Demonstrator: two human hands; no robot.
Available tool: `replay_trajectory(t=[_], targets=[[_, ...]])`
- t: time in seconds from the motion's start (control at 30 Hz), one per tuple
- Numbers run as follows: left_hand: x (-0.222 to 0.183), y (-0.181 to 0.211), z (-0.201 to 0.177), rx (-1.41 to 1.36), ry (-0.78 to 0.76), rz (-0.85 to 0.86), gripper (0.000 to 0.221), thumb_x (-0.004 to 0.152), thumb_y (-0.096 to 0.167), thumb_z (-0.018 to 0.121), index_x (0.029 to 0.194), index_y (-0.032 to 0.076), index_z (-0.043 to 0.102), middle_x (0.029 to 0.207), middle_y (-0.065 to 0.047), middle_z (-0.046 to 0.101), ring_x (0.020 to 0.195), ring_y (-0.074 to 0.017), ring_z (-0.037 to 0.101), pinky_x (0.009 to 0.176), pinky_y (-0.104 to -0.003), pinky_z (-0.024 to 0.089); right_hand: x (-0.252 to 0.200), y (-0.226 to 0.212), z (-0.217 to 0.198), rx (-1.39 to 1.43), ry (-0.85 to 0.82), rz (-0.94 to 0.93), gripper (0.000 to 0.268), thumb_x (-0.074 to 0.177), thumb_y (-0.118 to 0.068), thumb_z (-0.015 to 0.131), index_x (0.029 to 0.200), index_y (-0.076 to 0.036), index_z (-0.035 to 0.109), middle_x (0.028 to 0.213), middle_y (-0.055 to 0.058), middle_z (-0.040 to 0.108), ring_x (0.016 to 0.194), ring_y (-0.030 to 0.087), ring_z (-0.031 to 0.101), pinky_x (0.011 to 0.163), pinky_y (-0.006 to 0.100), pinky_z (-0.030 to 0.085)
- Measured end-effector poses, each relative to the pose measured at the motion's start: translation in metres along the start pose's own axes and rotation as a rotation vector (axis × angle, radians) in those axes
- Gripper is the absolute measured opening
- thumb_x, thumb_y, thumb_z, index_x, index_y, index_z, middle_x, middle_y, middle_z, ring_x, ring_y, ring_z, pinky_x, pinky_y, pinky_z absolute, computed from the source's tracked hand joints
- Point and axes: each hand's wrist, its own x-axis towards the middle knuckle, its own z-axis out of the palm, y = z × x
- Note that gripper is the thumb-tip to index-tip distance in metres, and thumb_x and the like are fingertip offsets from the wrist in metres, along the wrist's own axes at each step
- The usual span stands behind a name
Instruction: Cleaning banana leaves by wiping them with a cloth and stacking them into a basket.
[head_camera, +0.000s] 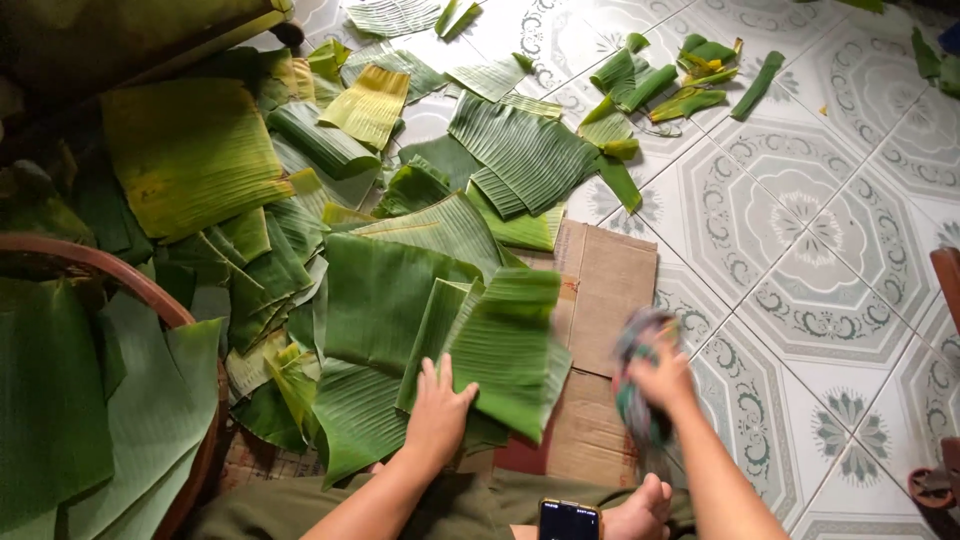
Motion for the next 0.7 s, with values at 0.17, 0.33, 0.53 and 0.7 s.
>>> replay_trajectory(t=[0.17,0.33,0.53,0.7], targets=[[0.001,0.001,0.052,-0.158,0.043,0.150,0.033,0.084,-0.010,0.055,0.115,-0.003,0.067,0.148,-0.042,0.038,0.139,-0.0588,0.038,0.107,-0.056,0.044,-0.079,-0.149,0.005,0.275,0.060,-0.869,0.081,0.047,0.002,0.067,0.124,-0.023,0.076,0.129,0.004,0.066,0.126,0.025,0.056,0.111,0.046,0.042],[-0.001,0.000,0.065,0.018,0.103,0.214,0.021,0.090,0.012,0.052,0.097,0.006,0.071,0.109,-0.025,0.059,0.110,-0.0460,0.050,0.097,-0.053,0.042,-0.054,-0.163,0.048,-0.066,-0.212,-0.592,0.065,0.061,-0.020,0.078,0.125,-0.019,0.065,0.119,0.014,0.054,0.094,0.036,0.064,0.078,0.046,0.057],[0.006,0.008,0.068,0.120,0.043,0.198,0.029,0.089,0.008,0.052,0.106,-0.002,0.074,0.136,-0.040,0.056,0.133,-0.0580,0.048,0.103,-0.057,0.044,-0.037,-0.169,0.054,-0.223,0.026,-0.543,0.070,0.053,-0.029,0.081,0.122,-0.021,0.070,0.124,0.020,0.056,0.110,0.040,0.058,0.097,0.046,0.051],[0.000,0.003,0.056,0.045,-0.020,0.232,0.021,0.088,0.009,0.057,0.090,0.006,0.078,0.094,-0.025,0.072,0.130,-0.0620,0.050,0.102,-0.058,0.044,-0.030,-0.159,0.056,-0.084,-0.230,-0.980,0.044,0.054,-0.018,0.075,0.098,-0.015,0.079,0.100,0.014,0.063,0.092,0.033,0.060,0.072,0.043,0.056]])
